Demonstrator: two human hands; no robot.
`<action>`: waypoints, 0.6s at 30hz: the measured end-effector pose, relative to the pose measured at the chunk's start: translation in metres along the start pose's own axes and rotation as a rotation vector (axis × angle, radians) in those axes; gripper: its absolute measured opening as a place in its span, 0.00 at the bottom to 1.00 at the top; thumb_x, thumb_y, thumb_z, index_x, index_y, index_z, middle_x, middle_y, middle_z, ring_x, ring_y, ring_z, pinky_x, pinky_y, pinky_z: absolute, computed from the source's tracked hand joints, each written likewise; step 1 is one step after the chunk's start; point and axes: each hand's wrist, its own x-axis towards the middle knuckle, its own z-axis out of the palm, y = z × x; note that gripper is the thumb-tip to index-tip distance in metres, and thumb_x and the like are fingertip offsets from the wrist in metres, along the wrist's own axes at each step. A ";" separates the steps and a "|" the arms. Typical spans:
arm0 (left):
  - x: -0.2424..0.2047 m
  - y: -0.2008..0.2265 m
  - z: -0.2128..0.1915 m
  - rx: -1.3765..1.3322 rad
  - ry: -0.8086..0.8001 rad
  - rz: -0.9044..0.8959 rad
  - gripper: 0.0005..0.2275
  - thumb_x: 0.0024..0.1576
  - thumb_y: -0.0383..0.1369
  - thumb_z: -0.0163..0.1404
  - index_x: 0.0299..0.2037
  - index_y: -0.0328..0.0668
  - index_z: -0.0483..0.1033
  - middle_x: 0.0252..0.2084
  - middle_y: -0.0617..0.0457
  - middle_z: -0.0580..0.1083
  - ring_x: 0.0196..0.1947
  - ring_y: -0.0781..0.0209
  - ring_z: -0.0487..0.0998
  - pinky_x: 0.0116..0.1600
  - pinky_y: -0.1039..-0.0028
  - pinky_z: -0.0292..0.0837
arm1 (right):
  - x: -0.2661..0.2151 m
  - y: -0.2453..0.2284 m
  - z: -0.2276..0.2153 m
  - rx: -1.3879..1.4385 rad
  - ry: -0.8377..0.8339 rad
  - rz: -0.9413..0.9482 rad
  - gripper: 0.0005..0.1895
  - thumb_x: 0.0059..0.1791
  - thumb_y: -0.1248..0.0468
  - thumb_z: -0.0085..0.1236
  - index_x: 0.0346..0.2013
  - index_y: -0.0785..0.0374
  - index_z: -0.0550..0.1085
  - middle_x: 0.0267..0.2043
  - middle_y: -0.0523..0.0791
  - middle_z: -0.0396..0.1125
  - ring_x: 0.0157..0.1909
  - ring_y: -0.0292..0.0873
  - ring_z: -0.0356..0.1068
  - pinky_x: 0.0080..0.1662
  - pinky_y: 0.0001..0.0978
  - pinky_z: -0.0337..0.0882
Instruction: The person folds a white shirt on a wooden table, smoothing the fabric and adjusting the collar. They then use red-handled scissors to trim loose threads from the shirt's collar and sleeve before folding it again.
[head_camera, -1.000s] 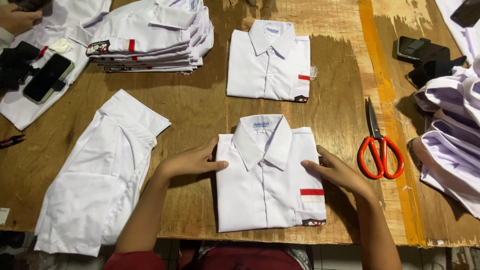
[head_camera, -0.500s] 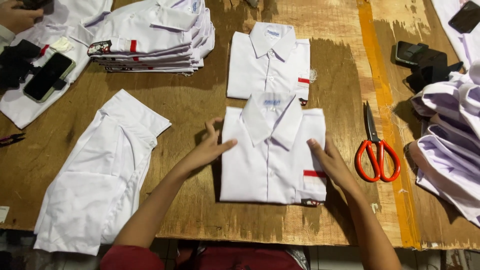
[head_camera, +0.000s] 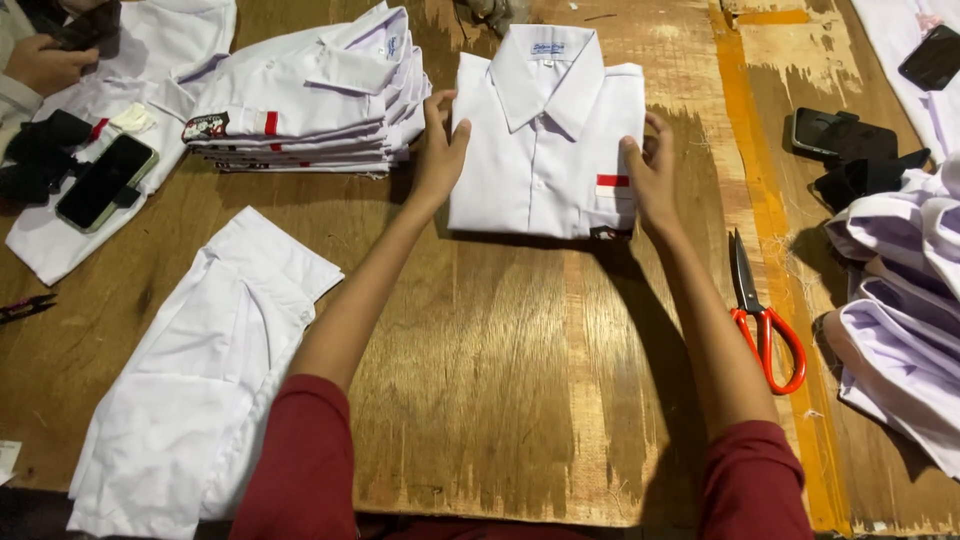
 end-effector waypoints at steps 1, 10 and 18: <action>0.007 -0.004 0.003 -0.001 -0.001 0.004 0.16 0.64 0.33 0.44 0.61 0.53 0.57 0.66 0.50 0.63 0.66 0.47 0.70 0.63 0.58 0.67 | 0.007 0.011 0.003 -0.001 0.002 -0.003 0.21 0.59 0.63 0.47 0.66 0.59 0.56 0.61 0.54 0.64 0.50 0.46 0.71 0.39 0.30 0.77; 0.017 -0.095 0.018 0.235 0.022 -0.085 0.17 0.66 0.28 0.46 0.63 0.46 0.59 0.64 0.34 0.67 0.64 0.32 0.69 0.66 0.46 0.69 | 0.031 0.106 0.002 -0.171 0.154 0.158 0.25 0.53 0.52 0.67 0.61 0.55 0.70 0.45 0.52 0.74 0.44 0.47 0.76 0.40 0.37 0.77; -0.052 0.003 0.016 0.744 -0.005 0.064 0.21 0.57 0.28 0.56 0.60 0.43 0.63 0.59 0.47 0.57 0.58 0.41 0.67 0.57 0.48 0.73 | -0.021 0.039 0.000 -0.753 0.098 -0.176 0.18 0.55 0.65 0.60 0.59 0.59 0.67 0.57 0.51 0.59 0.60 0.58 0.61 0.51 0.58 0.72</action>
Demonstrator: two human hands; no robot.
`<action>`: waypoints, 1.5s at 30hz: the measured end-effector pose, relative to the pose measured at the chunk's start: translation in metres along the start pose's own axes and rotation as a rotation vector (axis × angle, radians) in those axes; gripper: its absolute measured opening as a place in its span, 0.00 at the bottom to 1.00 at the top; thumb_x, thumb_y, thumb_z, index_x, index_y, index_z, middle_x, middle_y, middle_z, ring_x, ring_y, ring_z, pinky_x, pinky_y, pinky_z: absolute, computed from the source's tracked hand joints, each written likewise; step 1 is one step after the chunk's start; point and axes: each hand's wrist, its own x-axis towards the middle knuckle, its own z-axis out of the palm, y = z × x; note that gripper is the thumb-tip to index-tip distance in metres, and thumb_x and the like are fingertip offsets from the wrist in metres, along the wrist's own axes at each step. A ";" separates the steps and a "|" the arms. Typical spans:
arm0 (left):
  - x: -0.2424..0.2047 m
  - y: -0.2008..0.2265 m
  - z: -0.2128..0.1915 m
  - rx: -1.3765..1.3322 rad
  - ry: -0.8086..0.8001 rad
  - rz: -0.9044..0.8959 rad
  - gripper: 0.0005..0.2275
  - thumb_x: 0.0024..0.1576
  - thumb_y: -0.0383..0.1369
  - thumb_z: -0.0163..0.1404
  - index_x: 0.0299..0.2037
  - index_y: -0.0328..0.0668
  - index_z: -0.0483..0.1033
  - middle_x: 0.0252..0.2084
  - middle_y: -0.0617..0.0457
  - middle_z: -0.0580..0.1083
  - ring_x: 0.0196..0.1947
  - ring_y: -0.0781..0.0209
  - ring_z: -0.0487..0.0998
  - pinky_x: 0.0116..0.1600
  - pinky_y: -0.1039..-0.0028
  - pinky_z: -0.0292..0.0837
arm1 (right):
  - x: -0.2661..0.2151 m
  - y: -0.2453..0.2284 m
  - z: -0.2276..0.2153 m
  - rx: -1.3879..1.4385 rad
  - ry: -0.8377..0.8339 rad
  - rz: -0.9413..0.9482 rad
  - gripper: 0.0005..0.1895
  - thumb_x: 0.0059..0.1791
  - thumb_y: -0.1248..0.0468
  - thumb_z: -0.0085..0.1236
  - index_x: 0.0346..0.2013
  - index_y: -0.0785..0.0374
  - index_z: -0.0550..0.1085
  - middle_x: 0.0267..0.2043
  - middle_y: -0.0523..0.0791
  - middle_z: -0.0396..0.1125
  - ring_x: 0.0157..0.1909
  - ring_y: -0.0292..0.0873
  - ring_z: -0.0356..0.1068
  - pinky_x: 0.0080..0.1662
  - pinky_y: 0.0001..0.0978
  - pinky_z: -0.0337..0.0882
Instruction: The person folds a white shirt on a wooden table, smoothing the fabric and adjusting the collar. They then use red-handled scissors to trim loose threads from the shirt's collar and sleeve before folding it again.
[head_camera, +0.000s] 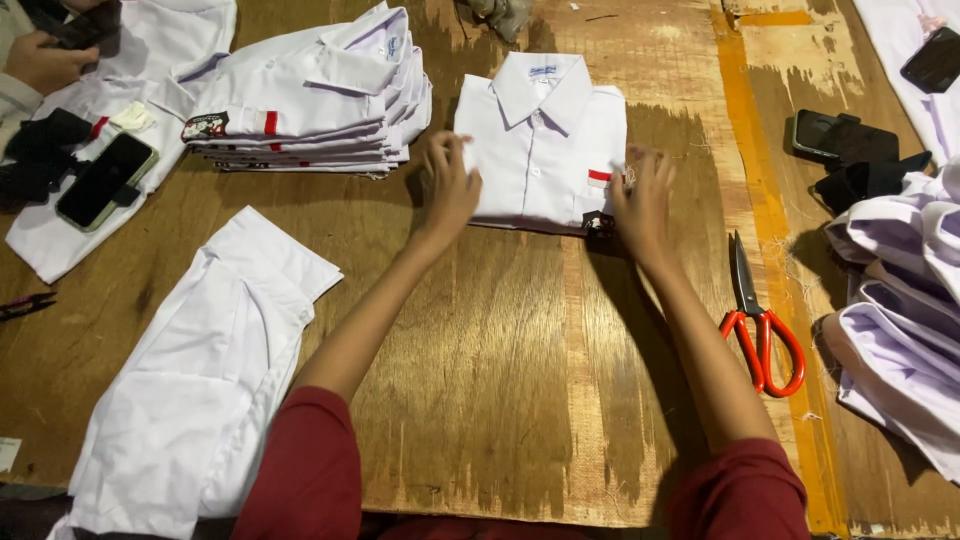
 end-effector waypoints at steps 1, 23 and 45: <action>-0.014 0.007 -0.012 0.000 0.004 -0.001 0.21 0.57 0.28 0.56 0.60 0.43 0.63 0.59 0.47 0.57 0.58 0.41 0.67 0.57 0.48 0.73 | -0.016 -0.039 -0.029 0.001 0.000 -0.004 0.18 0.55 0.65 0.60 0.59 0.59 0.67 0.57 0.51 0.59 0.60 0.58 0.61 0.51 0.58 0.72; -0.257 0.094 -0.141 -0.149 -0.640 0.244 0.11 0.66 0.35 0.42 0.52 0.44 0.75 0.55 0.53 0.72 0.61 0.54 0.67 0.64 0.53 0.57 | -0.254 -0.130 -0.076 0.150 -0.588 -0.860 0.21 0.46 0.65 0.66 0.53 0.60 0.72 0.50 0.45 0.70 0.47 0.45 0.65 0.47 0.36 0.66; -0.268 0.089 -0.141 -0.127 -0.552 0.318 0.11 0.66 0.34 0.43 0.52 0.42 0.75 0.56 0.51 0.70 0.60 0.52 0.67 0.62 0.56 0.56 | -0.248 -0.139 -0.080 0.203 -0.630 -0.807 0.19 0.49 0.65 0.63 0.53 0.59 0.70 0.48 0.47 0.68 0.45 0.45 0.63 0.43 0.36 0.63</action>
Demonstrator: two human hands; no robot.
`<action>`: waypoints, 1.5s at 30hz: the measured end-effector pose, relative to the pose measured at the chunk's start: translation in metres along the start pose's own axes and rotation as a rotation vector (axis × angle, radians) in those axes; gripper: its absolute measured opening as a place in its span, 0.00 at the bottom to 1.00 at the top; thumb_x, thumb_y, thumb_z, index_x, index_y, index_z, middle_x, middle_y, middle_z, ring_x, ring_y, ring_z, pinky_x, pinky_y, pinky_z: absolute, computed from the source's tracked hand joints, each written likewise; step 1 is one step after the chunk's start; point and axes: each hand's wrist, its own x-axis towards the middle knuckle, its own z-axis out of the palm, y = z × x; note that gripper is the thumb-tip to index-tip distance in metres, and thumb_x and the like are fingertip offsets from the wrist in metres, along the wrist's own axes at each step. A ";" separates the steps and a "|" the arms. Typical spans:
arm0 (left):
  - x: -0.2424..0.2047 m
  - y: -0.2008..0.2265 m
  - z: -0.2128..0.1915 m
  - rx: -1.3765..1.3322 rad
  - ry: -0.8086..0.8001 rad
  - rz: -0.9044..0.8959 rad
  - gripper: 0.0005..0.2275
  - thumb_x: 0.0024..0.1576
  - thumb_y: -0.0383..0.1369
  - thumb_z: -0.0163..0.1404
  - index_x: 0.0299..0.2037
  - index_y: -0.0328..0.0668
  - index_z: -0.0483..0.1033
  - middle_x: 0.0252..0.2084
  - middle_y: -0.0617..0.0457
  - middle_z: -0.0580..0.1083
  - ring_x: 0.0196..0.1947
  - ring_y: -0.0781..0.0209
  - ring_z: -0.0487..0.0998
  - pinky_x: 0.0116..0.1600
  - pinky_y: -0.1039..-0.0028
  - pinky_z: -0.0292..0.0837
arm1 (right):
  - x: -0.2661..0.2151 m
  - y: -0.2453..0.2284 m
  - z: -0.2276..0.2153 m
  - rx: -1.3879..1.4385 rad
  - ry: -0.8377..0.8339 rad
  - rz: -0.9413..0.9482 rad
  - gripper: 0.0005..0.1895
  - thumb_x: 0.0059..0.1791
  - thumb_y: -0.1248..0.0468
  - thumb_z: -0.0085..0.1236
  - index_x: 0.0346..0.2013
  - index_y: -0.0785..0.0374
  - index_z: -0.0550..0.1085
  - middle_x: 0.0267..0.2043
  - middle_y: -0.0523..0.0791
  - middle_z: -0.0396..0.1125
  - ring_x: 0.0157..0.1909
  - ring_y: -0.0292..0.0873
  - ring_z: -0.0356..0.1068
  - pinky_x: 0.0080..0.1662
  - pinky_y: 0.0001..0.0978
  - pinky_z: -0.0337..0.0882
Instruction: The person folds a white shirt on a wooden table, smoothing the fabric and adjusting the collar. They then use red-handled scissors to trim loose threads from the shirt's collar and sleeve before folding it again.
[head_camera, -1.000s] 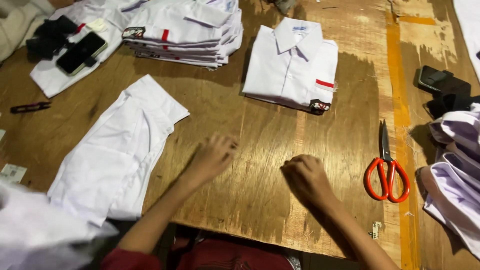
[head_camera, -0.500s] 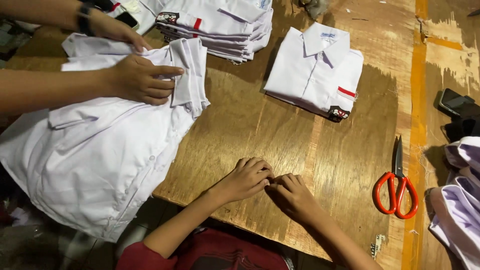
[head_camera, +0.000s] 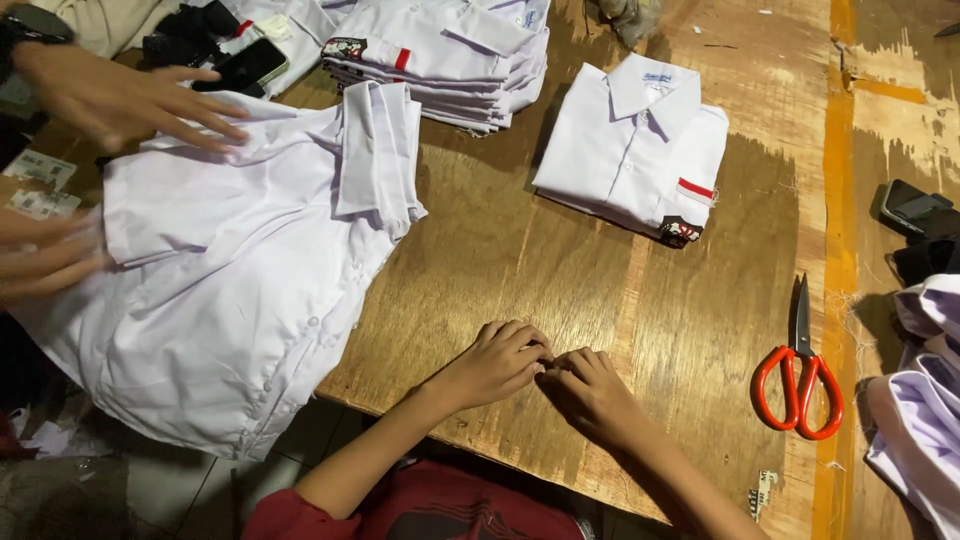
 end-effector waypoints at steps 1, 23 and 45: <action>0.000 0.000 0.000 0.001 -0.001 0.000 0.11 0.66 0.34 0.43 0.52 0.42 0.75 0.56 0.51 0.70 0.60 0.52 0.67 0.62 0.56 0.56 | -0.004 0.004 0.004 0.000 0.001 0.000 0.19 0.49 0.65 0.63 0.53 0.59 0.70 0.48 0.47 0.68 0.45 0.45 0.63 0.43 0.36 0.63; -0.139 -0.064 -0.090 0.262 0.667 -0.219 0.08 0.53 0.23 0.54 0.41 0.43 0.80 0.46 0.55 0.74 0.47 0.52 0.77 0.50 0.63 0.72 | 0.192 -0.008 0.046 0.059 -0.030 -0.232 0.22 0.46 0.66 0.62 0.50 0.73 0.69 0.49 0.62 0.66 0.52 0.66 0.67 0.53 0.53 0.69; -0.180 -0.079 -0.116 0.635 0.744 -0.650 0.03 0.60 0.41 0.57 0.39 0.60 0.78 0.46 0.67 0.71 0.56 0.57 0.68 0.56 0.58 0.58 | 0.321 -0.015 0.049 0.568 0.254 0.220 0.19 0.56 0.65 0.57 0.58 0.64 0.64 0.40 0.60 0.69 0.39 0.66 0.76 0.39 0.51 0.78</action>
